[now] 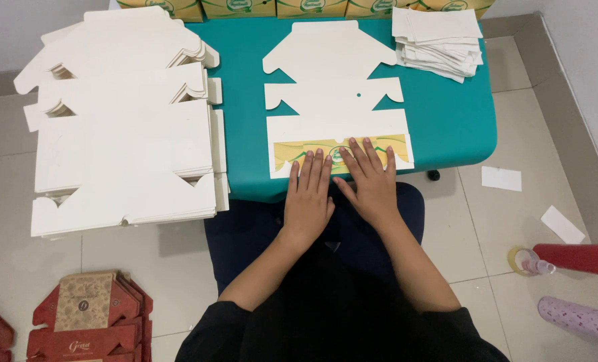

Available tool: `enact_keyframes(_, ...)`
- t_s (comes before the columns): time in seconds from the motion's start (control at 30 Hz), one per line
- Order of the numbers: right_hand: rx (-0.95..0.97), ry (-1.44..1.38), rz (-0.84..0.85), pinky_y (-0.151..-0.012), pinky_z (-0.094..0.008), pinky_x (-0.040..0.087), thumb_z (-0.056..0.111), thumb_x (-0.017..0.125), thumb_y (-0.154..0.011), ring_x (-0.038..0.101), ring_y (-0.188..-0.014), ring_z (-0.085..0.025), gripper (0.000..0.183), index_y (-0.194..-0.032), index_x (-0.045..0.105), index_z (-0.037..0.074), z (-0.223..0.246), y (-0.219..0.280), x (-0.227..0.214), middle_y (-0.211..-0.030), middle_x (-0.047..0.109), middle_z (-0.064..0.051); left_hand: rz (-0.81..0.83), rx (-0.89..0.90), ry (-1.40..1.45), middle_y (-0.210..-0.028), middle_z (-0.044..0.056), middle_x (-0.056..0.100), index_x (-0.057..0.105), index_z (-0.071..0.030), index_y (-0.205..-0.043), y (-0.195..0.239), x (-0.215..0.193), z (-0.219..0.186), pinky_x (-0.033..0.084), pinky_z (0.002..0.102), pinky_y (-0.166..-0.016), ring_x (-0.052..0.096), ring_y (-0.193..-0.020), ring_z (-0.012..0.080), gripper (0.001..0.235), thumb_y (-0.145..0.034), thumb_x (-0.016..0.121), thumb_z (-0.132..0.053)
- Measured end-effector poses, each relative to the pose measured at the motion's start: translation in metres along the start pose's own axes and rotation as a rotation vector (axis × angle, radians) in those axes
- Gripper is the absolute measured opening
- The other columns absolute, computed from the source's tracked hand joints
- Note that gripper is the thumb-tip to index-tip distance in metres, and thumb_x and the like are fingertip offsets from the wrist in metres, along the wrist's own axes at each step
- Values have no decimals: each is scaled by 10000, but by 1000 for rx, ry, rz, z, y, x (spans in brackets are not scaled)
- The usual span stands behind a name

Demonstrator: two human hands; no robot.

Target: Manually folding and assembling cardboard snack boxes from flat templates.

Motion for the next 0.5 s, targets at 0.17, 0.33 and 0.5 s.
enact_keyframes(0.17, 29, 30, 2, -1120, -533, 158, 241, 562, -940, 390, -1350, -203, 424, -1352, 519, 331, 3, 21, -8, -1401, 508, 38, 17, 31, 103, -1535, 236, 201, 199, -15, -1492, 24, -12, -10, 49, 534, -1165, 142, -1437, 373, 822, -813, 601, -243)
enact_keyframes(0.33, -6, 96, 124, -1072, -431, 329, 239, 536, -928, 515, -1240, -169, 388, -1288, 553, 383, 16, 25, -55, -1278, 598, 92, 86, 159, 415, -1513, 218, 269, 217, -42, -1489, 43, -68, -22, 70, 527, -1160, 224, -1416, 365, 780, -854, 592, -298)
enact_keyframes(0.5, -77, 16, 442, -963, -387, 452, 178, 578, -883, 669, -958, -261, 302, -1174, 656, 172, 21, -2, -81, -916, 706, -75, -192, 515, 854, -1271, 73, 608, 566, -124, -1287, 63, -147, -47, 351, 507, -1104, 572, -1219, 279, 345, -963, 514, -227)
Point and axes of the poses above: each hand's wrist, its own y-axis away from the middle knuckle, its own x-axis out of the palm, z = x × y, the point moved 10 cm from there along -y, towards the middle knuckle
